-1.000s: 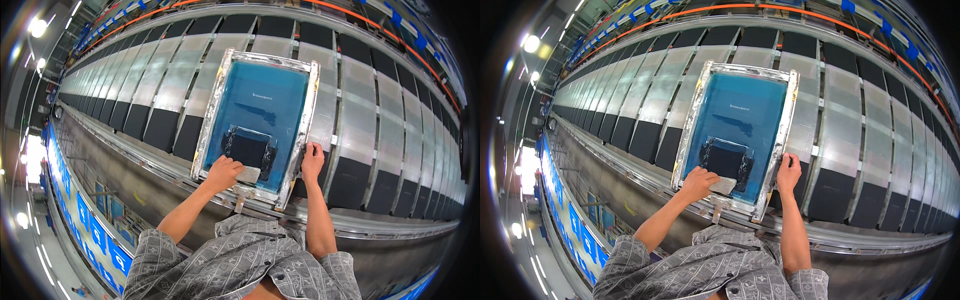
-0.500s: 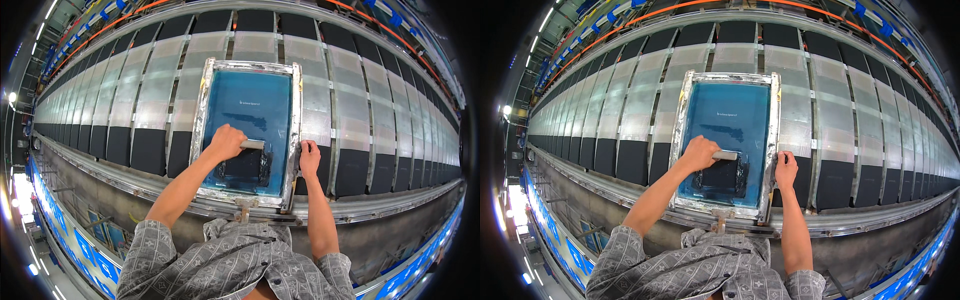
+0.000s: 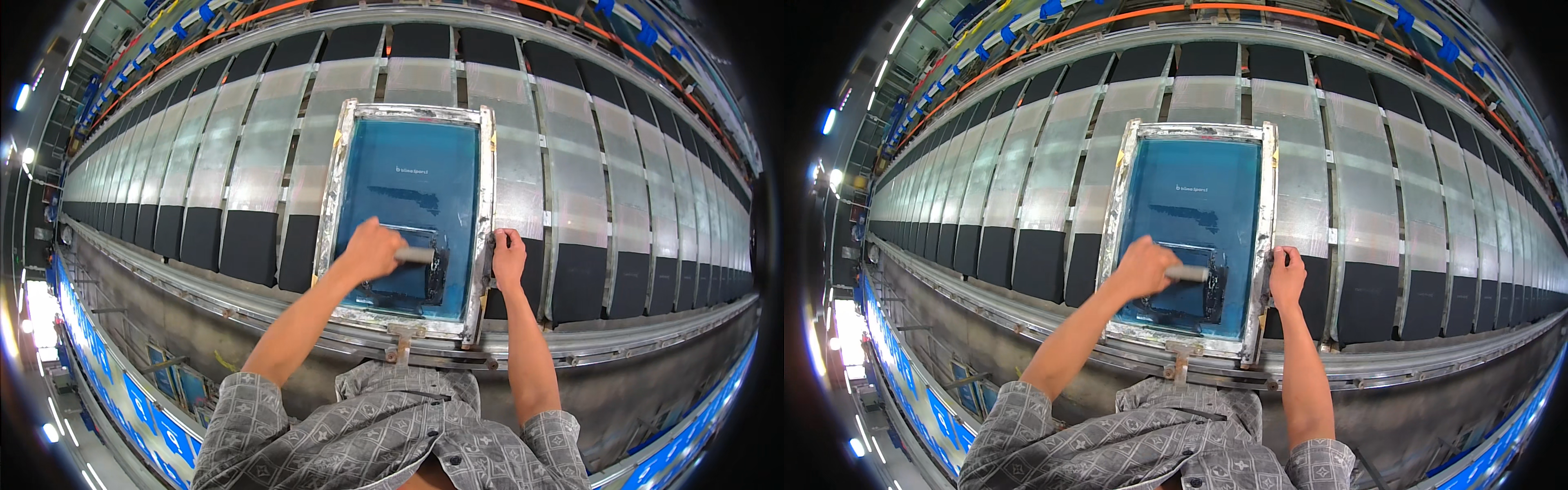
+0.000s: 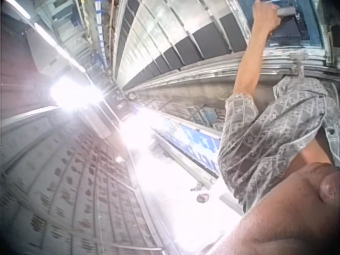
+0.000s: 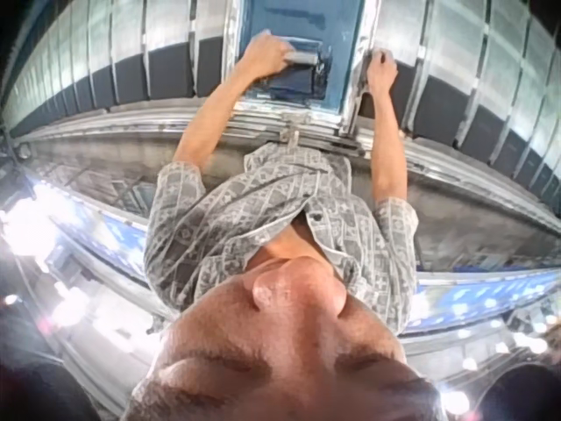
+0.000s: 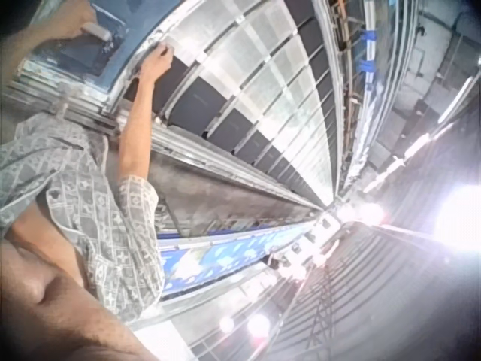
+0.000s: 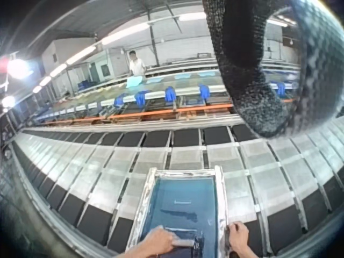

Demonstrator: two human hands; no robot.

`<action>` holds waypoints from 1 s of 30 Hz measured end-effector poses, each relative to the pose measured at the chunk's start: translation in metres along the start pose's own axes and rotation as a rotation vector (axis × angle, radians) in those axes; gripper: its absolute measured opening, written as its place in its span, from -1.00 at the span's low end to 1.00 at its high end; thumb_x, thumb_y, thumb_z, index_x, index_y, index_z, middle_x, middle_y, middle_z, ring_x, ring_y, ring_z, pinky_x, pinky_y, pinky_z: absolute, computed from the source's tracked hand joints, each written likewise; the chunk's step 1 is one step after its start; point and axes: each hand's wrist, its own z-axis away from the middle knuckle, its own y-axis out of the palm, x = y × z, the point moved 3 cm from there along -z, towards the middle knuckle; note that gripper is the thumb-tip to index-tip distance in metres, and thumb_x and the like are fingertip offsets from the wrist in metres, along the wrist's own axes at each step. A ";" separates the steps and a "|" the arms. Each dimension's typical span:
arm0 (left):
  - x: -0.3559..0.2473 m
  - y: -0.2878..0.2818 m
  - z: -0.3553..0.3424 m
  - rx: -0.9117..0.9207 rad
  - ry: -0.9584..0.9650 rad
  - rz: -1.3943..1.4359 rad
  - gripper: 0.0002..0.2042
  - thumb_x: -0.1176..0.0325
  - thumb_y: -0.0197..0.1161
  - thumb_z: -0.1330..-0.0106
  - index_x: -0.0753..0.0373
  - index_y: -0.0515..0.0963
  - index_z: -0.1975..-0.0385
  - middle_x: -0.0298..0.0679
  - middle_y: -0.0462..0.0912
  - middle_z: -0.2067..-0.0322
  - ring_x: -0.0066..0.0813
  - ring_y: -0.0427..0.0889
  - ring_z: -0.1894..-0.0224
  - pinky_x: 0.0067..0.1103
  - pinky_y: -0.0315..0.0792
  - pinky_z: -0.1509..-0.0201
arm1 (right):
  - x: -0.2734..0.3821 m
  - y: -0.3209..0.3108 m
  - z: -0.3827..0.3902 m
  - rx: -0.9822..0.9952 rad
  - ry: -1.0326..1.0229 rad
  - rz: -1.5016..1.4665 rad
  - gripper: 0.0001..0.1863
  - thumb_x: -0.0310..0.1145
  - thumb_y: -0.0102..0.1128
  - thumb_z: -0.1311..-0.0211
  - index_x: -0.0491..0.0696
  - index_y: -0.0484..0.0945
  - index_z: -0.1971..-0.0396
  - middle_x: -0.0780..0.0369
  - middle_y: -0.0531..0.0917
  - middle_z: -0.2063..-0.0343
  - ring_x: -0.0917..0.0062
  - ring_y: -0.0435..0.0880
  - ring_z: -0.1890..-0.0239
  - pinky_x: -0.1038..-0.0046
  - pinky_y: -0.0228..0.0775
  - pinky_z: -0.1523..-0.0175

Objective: The person uses a squeegee to pull ink across a screen printing frame, repeatedly pressing and smoothing the ink layer. The person then lifts the frame to reveal a blue printed surface with a logo underneath before returning to the frame to continue the process.

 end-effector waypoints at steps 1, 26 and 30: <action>0.007 -0.003 -0.010 -0.020 -0.005 0.008 -0.85 0.27 0.44 -0.04 0.01 0.74 0.36 -0.35 0.73 0.39 -0.30 0.66 0.26 -0.38 0.37 0.08 | 0.002 0.002 0.001 0.010 0.010 -0.004 -0.72 -0.21 0.13 -0.39 -0.14 0.63 0.19 0.12 0.68 0.42 0.41 0.62 0.36 0.37 0.42 0.15; 0.116 0.014 0.191 0.042 -0.018 0.045 -0.64 0.36 0.48 0.13 0.06 0.70 0.22 -0.42 0.69 0.24 -0.37 0.62 0.25 -0.41 0.40 0.05 | 0.076 0.159 0.078 0.017 0.001 -0.089 -0.71 -0.21 0.18 -0.39 -0.15 0.62 0.19 0.19 0.68 0.43 0.54 0.58 0.36 0.43 0.42 0.16; 0.140 -0.008 0.148 -0.056 0.055 0.082 -0.74 0.30 0.48 0.04 0.00 0.71 0.28 -0.41 0.70 0.34 -0.36 0.66 0.26 -0.40 0.41 0.05 | 0.072 0.161 0.075 -0.008 0.031 0.001 -0.69 -0.17 0.17 -0.38 -0.14 0.62 0.18 0.17 0.69 0.39 0.48 0.62 0.34 0.40 0.43 0.13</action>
